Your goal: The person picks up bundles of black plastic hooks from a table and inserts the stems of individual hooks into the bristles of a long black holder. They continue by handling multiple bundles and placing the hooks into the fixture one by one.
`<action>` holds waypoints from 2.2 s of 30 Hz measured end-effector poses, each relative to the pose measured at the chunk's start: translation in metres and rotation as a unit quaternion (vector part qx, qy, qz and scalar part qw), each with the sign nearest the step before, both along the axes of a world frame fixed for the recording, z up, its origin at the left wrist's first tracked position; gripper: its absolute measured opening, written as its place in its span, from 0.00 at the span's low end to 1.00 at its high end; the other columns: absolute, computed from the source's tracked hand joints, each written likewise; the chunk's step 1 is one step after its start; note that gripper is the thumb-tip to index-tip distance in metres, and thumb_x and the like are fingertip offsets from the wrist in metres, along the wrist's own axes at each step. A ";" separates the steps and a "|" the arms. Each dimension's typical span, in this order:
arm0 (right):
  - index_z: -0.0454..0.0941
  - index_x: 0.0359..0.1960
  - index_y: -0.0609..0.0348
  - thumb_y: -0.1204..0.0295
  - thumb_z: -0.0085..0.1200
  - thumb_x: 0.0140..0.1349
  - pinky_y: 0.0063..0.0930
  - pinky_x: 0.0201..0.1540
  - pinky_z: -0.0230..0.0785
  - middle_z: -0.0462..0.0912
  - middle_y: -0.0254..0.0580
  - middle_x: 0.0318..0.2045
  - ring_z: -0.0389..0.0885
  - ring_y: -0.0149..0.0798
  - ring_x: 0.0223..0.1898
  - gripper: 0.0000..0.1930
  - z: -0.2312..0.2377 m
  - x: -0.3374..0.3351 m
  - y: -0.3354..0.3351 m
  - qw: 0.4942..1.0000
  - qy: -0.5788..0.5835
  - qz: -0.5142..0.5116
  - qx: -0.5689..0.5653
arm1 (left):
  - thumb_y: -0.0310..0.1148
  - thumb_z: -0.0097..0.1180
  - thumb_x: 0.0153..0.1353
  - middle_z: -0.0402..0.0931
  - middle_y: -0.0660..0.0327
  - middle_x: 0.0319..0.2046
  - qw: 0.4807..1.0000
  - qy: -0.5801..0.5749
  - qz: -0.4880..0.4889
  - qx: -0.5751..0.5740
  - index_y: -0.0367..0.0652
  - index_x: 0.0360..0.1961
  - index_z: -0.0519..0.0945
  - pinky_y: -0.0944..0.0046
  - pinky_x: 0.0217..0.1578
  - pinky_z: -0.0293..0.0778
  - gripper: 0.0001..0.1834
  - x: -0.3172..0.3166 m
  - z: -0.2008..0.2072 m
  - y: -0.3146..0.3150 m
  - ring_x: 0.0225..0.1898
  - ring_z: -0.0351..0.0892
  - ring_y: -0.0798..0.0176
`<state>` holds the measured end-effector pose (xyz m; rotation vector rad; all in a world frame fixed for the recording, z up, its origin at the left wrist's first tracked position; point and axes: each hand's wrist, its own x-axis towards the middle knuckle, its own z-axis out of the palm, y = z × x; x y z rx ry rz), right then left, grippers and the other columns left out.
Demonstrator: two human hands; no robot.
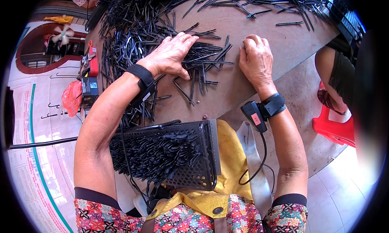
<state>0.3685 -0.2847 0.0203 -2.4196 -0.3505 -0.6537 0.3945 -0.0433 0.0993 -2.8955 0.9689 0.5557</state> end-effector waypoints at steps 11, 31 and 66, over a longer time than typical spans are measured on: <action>0.75 0.31 0.63 0.75 0.53 0.51 0.36 0.45 0.68 0.77 0.43 0.39 0.73 0.47 0.41 0.06 0.000 0.000 0.000 1.000 0.005 0.001 0.005 | 0.32 0.64 0.38 0.70 0.50 0.35 0.996 0.038 -0.020 -0.084 0.35 0.37 0.71 0.55 0.42 0.70 0.23 -0.020 -0.006 0.015 0.41 0.72 0.47; 0.75 0.29 0.62 0.75 0.53 0.51 0.36 0.44 0.68 0.77 0.42 0.37 0.73 0.46 0.40 0.05 -0.004 0.001 -0.002 1.000 -0.001 -0.004 0.021 | 0.27 0.55 0.44 0.75 0.45 0.25 0.977 -0.083 0.132 -0.149 0.35 0.37 0.71 0.56 0.34 0.74 0.16 -0.018 -0.004 0.037 0.30 0.78 0.44; 0.78 0.35 0.67 0.71 0.57 0.57 0.18 0.31 0.71 0.80 0.37 0.27 0.78 0.27 0.28 0.10 0.098 -0.106 0.016 0.852 0.289 0.154 0.408 | 0.28 0.51 0.59 0.70 0.62 0.23 0.416 0.229 0.364 -0.801 0.41 0.41 0.68 0.64 0.23 0.72 0.10 -0.179 0.121 0.030 0.22 0.71 0.67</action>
